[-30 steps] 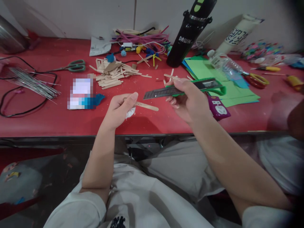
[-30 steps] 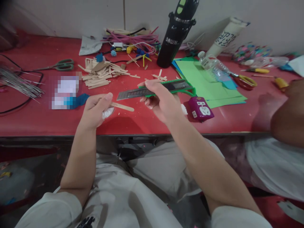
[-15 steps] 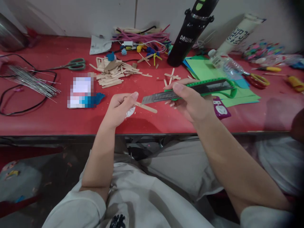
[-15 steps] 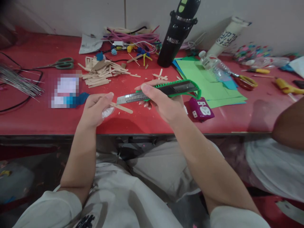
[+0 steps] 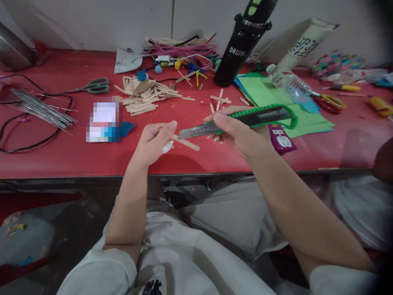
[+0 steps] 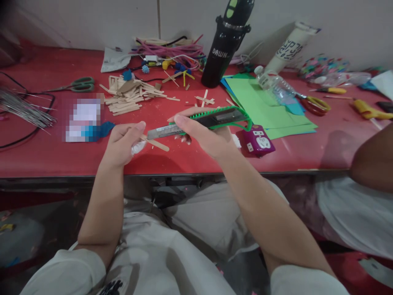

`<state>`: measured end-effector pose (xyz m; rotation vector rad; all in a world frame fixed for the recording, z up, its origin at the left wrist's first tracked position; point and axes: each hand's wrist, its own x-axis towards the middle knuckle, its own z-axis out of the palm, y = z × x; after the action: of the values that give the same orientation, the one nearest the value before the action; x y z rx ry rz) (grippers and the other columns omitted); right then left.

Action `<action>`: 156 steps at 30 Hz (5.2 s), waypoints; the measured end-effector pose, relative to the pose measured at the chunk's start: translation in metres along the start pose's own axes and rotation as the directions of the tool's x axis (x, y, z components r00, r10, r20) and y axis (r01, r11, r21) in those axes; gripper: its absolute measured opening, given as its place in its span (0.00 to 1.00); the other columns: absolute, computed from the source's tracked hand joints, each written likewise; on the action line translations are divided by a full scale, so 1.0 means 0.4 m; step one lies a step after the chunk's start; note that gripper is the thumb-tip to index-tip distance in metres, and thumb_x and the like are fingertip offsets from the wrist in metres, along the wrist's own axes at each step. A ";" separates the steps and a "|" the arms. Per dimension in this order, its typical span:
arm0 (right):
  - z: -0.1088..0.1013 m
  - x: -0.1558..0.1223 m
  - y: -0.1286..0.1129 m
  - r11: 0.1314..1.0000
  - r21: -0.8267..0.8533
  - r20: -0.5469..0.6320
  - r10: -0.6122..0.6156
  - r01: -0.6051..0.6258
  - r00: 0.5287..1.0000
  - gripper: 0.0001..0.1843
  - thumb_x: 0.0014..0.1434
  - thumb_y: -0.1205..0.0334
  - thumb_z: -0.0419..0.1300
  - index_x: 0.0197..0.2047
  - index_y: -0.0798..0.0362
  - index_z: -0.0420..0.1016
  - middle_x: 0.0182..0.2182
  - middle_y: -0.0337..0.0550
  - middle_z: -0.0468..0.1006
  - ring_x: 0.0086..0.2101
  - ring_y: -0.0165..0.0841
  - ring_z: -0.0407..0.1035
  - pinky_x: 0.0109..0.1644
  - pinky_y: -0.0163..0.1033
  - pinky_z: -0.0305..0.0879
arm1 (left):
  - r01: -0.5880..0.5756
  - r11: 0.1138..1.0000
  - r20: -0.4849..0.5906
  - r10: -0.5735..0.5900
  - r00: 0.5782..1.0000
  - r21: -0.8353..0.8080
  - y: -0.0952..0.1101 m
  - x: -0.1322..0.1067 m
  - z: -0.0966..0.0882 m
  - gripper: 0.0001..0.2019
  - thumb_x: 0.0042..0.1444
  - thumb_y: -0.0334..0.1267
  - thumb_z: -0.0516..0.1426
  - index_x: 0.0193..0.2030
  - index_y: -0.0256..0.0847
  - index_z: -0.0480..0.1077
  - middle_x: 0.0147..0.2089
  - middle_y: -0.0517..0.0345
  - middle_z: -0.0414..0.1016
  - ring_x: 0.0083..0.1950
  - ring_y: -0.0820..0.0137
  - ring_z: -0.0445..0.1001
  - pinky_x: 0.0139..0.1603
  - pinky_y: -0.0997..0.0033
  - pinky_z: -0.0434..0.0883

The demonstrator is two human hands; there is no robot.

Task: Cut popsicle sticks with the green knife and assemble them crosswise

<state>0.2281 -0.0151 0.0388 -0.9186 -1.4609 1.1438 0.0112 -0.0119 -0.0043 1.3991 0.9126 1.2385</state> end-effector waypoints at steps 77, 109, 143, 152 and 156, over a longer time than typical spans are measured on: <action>-0.032 0.094 0.089 0.260 -0.908 -0.229 0.346 -0.328 0.910 0.31 0.53 0.36 0.66 0.16 0.49 0.58 0.18 0.43 0.61 0.27 0.40 0.63 0.32 0.44 0.54 | -0.126 0.932 -0.104 0.170 0.980 0.341 0.004 0.012 0.020 0.23 0.64 0.48 0.55 0.21 0.41 0.57 0.19 0.65 0.54 0.22 0.77 0.54 0.24 0.71 0.53; 0.021 0.026 0.024 0.983 -0.084 -0.056 -0.168 0.163 0.984 0.16 0.53 0.46 0.71 0.30 0.50 0.79 0.18 0.31 0.75 0.18 0.23 0.68 0.23 0.30 0.68 | 0.116 0.993 -0.061 -0.117 0.991 -0.024 -0.009 0.012 0.007 0.30 0.56 0.59 0.60 0.16 0.39 0.56 0.17 0.65 0.49 0.19 0.81 0.49 0.20 0.75 0.48; 0.069 0.032 0.041 0.935 0.308 -0.272 0.265 -0.177 0.925 0.20 0.47 0.46 0.74 0.25 0.52 0.75 0.19 0.33 0.71 0.18 0.21 0.63 0.18 0.28 0.56 | -0.010 1.000 0.072 0.009 0.997 0.008 -0.018 0.006 -0.001 0.24 0.60 0.55 0.59 0.22 0.38 0.65 0.18 0.66 0.55 0.20 0.81 0.52 0.21 0.76 0.52; 0.069 0.041 0.054 0.886 0.399 -0.293 0.368 -0.237 0.882 0.20 0.44 0.48 0.75 0.24 0.52 0.72 0.24 0.35 0.75 0.17 0.21 0.62 0.16 0.28 0.55 | -0.016 1.000 0.053 0.017 0.998 -0.025 -0.010 0.001 0.007 0.22 0.60 0.54 0.59 0.23 0.39 0.68 0.17 0.65 0.56 0.19 0.80 0.52 0.20 0.76 0.52; 0.072 0.044 0.057 0.879 0.403 -0.330 0.400 -0.256 0.855 0.21 0.43 0.48 0.75 0.24 0.51 0.71 0.20 0.34 0.72 0.16 0.22 0.62 0.15 0.28 0.54 | -0.021 1.000 0.042 0.021 0.999 0.003 -0.004 0.001 0.008 0.23 0.60 0.54 0.59 0.22 0.39 0.67 0.18 0.65 0.55 0.19 0.80 0.51 0.20 0.76 0.52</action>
<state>0.1960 0.0020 0.0204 -1.1044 -0.7449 1.3157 0.0147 -0.0119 -0.0056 1.4356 0.8739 1.2191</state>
